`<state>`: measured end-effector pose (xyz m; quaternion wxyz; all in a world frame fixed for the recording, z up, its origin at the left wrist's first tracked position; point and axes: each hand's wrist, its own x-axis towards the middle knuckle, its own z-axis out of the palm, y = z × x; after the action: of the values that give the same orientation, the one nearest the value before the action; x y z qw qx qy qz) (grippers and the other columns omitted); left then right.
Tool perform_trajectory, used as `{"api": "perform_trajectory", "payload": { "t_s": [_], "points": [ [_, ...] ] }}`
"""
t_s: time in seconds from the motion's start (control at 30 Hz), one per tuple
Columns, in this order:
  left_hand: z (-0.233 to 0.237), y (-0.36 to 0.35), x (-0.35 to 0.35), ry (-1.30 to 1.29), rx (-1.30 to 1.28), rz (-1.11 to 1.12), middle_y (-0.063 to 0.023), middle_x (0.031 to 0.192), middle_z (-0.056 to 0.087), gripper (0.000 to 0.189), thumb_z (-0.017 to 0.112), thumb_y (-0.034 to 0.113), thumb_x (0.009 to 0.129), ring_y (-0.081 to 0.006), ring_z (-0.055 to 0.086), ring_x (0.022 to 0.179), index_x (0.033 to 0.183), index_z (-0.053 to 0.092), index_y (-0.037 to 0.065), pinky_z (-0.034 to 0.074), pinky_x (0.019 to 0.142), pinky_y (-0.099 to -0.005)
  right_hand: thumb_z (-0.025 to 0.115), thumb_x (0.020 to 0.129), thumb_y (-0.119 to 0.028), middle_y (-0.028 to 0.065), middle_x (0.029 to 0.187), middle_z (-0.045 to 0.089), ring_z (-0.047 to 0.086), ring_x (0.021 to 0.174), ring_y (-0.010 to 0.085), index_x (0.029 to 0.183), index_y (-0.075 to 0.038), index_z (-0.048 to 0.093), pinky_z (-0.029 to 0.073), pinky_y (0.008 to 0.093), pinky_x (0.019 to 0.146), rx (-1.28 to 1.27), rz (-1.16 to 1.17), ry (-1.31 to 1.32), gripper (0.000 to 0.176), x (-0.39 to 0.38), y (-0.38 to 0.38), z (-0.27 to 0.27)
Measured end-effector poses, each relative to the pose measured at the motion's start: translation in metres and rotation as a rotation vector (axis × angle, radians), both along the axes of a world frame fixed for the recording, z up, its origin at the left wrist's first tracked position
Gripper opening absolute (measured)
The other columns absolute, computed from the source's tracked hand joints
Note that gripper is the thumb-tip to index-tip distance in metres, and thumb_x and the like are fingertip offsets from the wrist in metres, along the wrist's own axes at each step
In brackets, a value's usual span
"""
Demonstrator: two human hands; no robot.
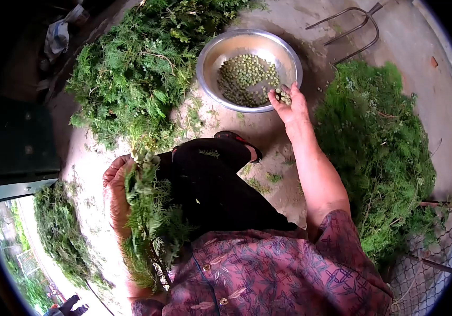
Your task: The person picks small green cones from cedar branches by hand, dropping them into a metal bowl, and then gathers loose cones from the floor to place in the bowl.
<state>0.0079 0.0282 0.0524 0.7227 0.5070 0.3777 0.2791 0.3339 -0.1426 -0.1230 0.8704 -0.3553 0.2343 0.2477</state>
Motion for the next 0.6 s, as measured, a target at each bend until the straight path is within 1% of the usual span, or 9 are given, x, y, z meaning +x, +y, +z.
{"api": "perform_trajectory", "payload": {
  "t_s": [0.07, 0.17, 0.2, 0.23, 0.27, 0.37, 0.47, 0.53, 0.6],
  "points": [
    [-0.013, 0.009, 0.002, 0.092, -0.094, -0.003, -0.0011, 0.075, 0.062, 0.007, 0.062, 0.006, 0.080, -0.0096, 0.055, 0.066, 0.085, 0.062, 0.002, 0.043, 0.068, -0.0223, 0.048, 0.090, -0.034, 0.0104, 0.104, 0.039, 0.048, 0.082, 0.0299, 0.110, -0.004, 0.042, 0.050, 0.0464, 0.074, 0.016, -0.023, 0.016, 0.037, 0.005, 0.003, 0.000],
    [-0.026, 0.007, 0.003, 0.080, -0.108, 0.033, -0.0011, 0.076, 0.061, 0.006, 0.061, 0.005, 0.079, -0.0099, 0.054, 0.068, 0.084, 0.061, 0.001, 0.043, 0.070, -0.0224, 0.046, 0.091, -0.033, 0.0138, 0.111, 0.036, 0.043, 0.093, 0.0333, 0.115, -0.002, 0.037, 0.049, 0.0511, 0.081, 0.015, -0.030, -0.017, 0.041, 0.016, 0.008, 0.007],
    [-0.021, 0.005, 0.006, 0.042, -0.132, -0.063, -0.0011, 0.076, 0.061, 0.006, 0.062, 0.004, 0.079, -0.0101, 0.054, 0.068, 0.084, 0.061, 0.001, 0.043, 0.070, -0.0225, 0.045, 0.091, -0.033, 0.0152, 0.114, 0.035, 0.042, 0.098, 0.0345, 0.117, -0.001, 0.035, 0.048, 0.0527, 0.083, 0.021, -0.030, -0.013, 0.043, 0.017, 0.012, 0.011],
    [-0.019, 0.003, 0.007, 0.038, -0.127, -0.063, -0.0012, 0.076, 0.061, 0.008, 0.062, 0.005, 0.079, -0.0101, 0.054, 0.069, 0.085, 0.061, 0.001, 0.043, 0.070, -0.0227, 0.052, 0.087, -0.036, 0.0128, 0.108, 0.037, 0.044, 0.088, 0.0328, 0.119, -0.005, 0.041, 0.046, 0.0542, 0.086, -0.007, -0.045, -0.044, 0.046, 0.014, 0.015, 0.021],
    [-0.017, 0.002, 0.007, 0.034, -0.120, -0.061, -0.0013, 0.077, 0.061, 0.009, 0.063, 0.005, 0.079, -0.0101, 0.055, 0.070, 0.086, 0.062, 0.001, 0.043, 0.071, -0.0229, 0.055, 0.085, -0.038, 0.0135, 0.117, 0.036, 0.041, 0.099, 0.0360, 0.123, -0.006, 0.040, 0.041, 0.0564, 0.090, 0.115, -0.017, -0.051, 0.051, 0.025, 0.015, 0.008],
    [-0.014, -0.001, 0.004, 0.092, -0.110, -0.015, -0.0022, 0.071, 0.061, 0.012, 0.062, 0.008, 0.080, -0.0084, 0.054, 0.060, 0.089, 0.062, 0.000, 0.043, 0.057, -0.0206, 0.059, 0.083, -0.038, 0.0130, 0.137, 0.024, 0.023, 0.124, 0.0395, 0.130, -0.007, 0.034, 0.030, 0.0576, 0.098, 0.138, -0.023, -0.079, 0.062, 0.031, 0.021, 0.019],
    [-0.015, 0.001, 0.001, 0.084, -0.069, -0.118, -0.0021, 0.066, 0.060, 0.010, 0.062, 0.009, 0.081, -0.0082, 0.052, 0.056, 0.087, 0.062, 0.000, 0.042, 0.054, -0.0203, 0.059, 0.083, -0.036, 0.0129, 0.138, 0.022, 0.021, 0.126, 0.0393, 0.132, -0.006, 0.030, 0.028, 0.0586, 0.099, 0.150, -0.013, -0.140, 0.064, 0.039, 0.022, 0.020],
    [-0.022, 0.004, 0.001, 0.045, -0.117, -0.111, -0.0022, 0.068, 0.060, 0.007, 0.061, 0.005, 0.081, -0.0089, 0.052, 0.056, 0.085, 0.062, 0.000, 0.043, 0.055, -0.0214, 0.047, 0.090, -0.035, 0.0125, 0.138, 0.024, 0.025, 0.126, 0.0347, 0.130, -0.005, 0.031, 0.032, 0.0582, 0.097, 0.087, -0.017, -0.106, 0.053, 0.037, 0.023, 0.035],
    [-0.012, -0.005, 0.008, 0.078, -0.096, -0.083, -0.0027, 0.070, 0.061, 0.006, 0.060, 0.003, 0.080, -0.0093, 0.054, 0.059, 0.084, 0.062, -0.001, 0.045, 0.058, -0.0218, 0.046, 0.090, -0.035, 0.0116, 0.137, 0.024, 0.027, 0.124, 0.0348, 0.130, -0.003, 0.031, 0.031, 0.0572, 0.099, 0.070, 0.014, -0.202, 0.053, 0.042, 0.019, 0.027]
  ]
}}
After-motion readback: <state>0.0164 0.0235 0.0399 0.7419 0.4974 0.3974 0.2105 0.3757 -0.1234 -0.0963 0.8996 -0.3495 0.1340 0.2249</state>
